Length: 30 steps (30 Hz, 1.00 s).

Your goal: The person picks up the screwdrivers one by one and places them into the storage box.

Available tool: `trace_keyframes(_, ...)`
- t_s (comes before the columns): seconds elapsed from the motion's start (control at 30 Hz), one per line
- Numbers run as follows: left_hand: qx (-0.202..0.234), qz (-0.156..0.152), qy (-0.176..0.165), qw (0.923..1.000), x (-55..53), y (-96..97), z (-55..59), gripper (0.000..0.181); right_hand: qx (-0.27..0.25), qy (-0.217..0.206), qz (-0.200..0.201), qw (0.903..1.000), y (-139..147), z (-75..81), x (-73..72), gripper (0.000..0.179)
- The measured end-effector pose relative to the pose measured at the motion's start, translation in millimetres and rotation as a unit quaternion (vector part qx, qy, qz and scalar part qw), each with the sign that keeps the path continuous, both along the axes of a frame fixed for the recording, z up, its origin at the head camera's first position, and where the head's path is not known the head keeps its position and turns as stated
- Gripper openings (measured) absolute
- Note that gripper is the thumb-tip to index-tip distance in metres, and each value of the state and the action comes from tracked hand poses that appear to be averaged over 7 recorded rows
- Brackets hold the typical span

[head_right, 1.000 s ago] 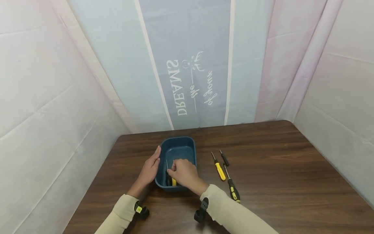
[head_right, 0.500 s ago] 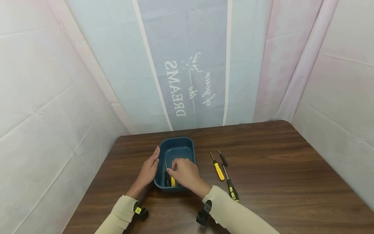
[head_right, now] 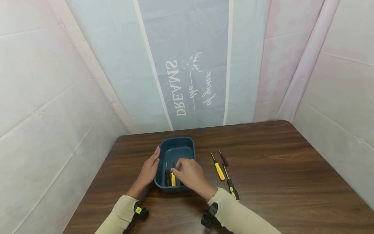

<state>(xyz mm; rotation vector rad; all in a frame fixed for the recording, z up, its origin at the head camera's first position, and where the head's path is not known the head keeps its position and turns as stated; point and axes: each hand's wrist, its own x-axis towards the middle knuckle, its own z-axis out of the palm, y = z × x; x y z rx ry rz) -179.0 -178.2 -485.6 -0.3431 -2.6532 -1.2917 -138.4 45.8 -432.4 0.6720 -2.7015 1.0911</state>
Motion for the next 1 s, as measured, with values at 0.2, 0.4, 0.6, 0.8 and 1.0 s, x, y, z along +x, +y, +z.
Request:
trace_keyframes(0.2, 0.008, -0.006, 0.006, 0.9999, -2.1, -0.7, 3.0, 0.049, -0.013, 0.003, -0.011, 0.9999, 5.5, 4.7, -2.9, 0.018)
trace_keyframes(0.4, 0.014, -0.011, 0.003, 0.9998, -3.6, -2.4, 4.3, 0.049, -0.018, -0.019, -0.023, 0.9994, 11.4, 6.8, -4.7, 0.016)
trace_keyframes(0.6, 0.014, -0.012, 0.0, 0.9998, -5.1, -3.3, 5.6, 0.05, -0.016, -0.024, -0.035, 0.999, 16.4, 8.8, -6.8, 0.018)
trace_keyframes(0.8, 0.013, -0.018, 0.003, 0.9997, -5.6, -2.8, 7.8, 0.049, -0.005, -0.034, -0.041, 0.9986, 21.0, 11.1, -7.0, 0.019)
trace_keyframes(1.0, 0.006, -0.013, -0.005, 0.9999, -7.5, -3.1, 8.5, 0.049, -0.009, -0.032, -0.045, 0.9984, 25.4, 12.4, -7.0, 0.018)
